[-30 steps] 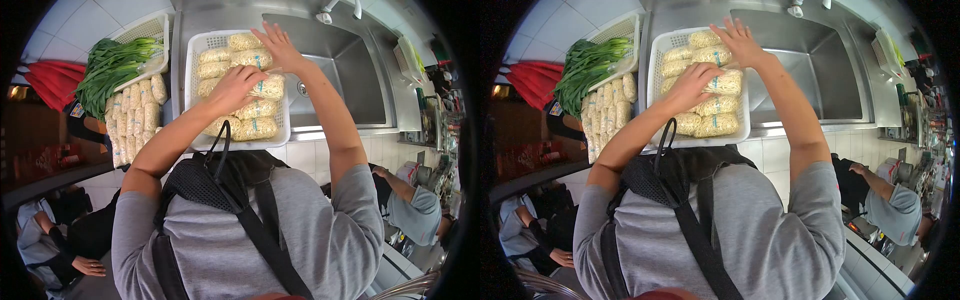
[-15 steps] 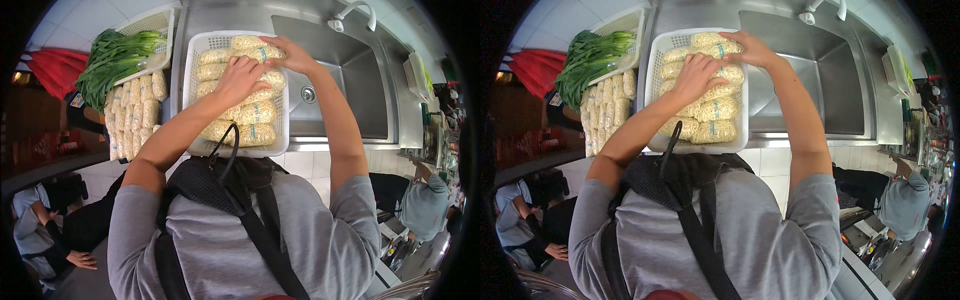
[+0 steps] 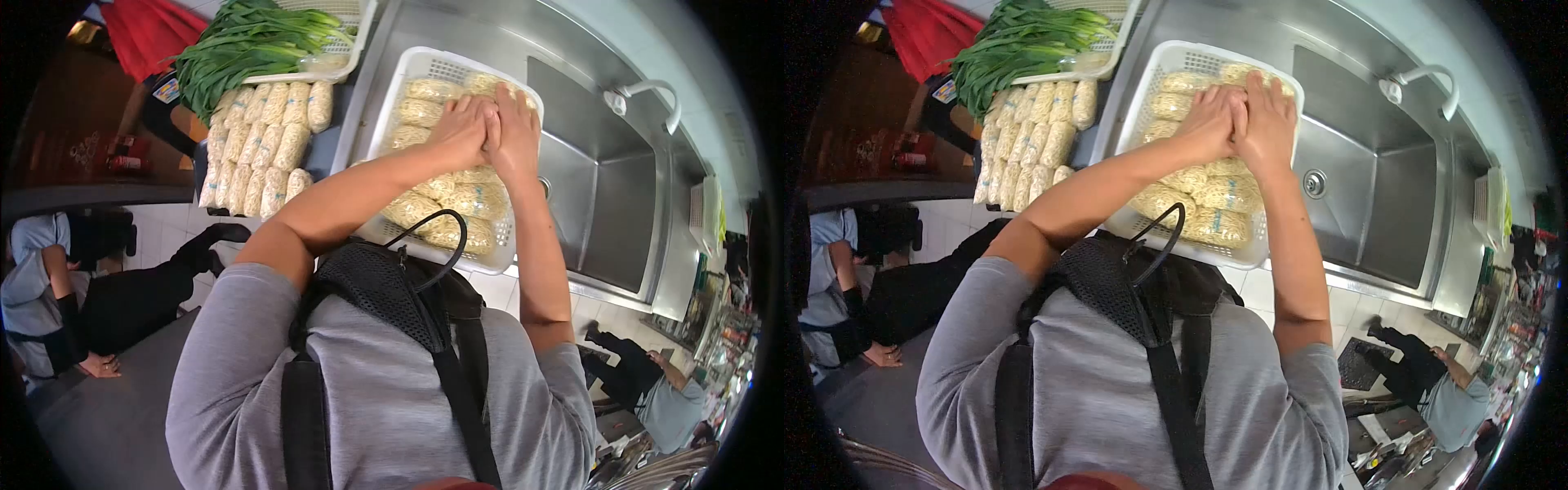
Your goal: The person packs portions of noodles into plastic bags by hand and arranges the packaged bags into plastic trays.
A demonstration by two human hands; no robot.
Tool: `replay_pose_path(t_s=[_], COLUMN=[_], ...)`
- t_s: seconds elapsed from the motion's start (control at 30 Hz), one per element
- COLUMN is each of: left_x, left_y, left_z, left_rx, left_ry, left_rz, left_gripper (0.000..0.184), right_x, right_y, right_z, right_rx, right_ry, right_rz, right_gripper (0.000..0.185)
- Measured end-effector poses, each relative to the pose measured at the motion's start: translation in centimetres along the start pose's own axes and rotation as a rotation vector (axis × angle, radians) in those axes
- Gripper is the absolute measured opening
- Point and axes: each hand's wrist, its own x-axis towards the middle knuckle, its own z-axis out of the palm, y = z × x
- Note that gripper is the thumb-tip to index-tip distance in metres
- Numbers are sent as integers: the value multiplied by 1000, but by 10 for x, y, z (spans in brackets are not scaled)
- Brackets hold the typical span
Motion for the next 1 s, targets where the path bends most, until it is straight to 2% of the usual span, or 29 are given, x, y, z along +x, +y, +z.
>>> replay_pose_path(t_s=[0.1,0.13,0.2,0.27,0.3,0.33,0.37,0.4,0.5,0.53,0.63,0.67,0.77,0.8,0.9,0.93,1.0], left_x=[-10,-13,-31,-58,-72,-92,-108,-123,-120,-122,-110,-108,-106,-105,-132,-135,-154], left_y=[-17,-24,-45,-96,-116,-169,-201,-232,-247,-250,-256,-254,-256,-243,-272,-228,-188], left_z=[-13,-31,-72,-91,-100,-81,-73,-58,-16,-1,20,25,20,3,7,-40,-91], left_rx=[-264,-369,-622,-485,-522,-413,-239,9,192,408,697,587,350,175,-765,-1113,-1425], left_ry=[4,12,101,337,532,607,570,378,168,149,73,-10,-16,27,359,377,417], left_rz=[101,137,-11,-295,-418,-584,-657,-682,-820,-739,-734,-758,-740,-827,-951,-985,-979], left_gripper=[74,59,39,22,17,17,22,47,76,80,66,55,58,72,81,77,75], right_x=[1,-2,-2,-1,-1,-1,-1,0,0,1,1,2,0,-1,-1,0,-2], right_y=[-2,-4,-7,-8,-9,-11,-13,-13,-13,-14,-13,-13,-13,-12,-8,-5,-1], right_z=[16,13,13,13,14,15,15,15,15,15,15,15,14,14,14,14,12], right_rx=[-23,-26,-48,-91,-112,-123,-136,-150,-150,-141,-119,-117,-102,-91,-75,-60,-30], right_ry=[18,26,50,48,46,49,50,54,44,37,21,15,2,2,-12,-15,-24], right_rz=[38,34,25,22,26,26,27,27,31,35,50,54,70,68,54,53,56], right_gripper=[45,45,44,44,44,44,44,45,45,45,45,45,46,46,46,46,45])
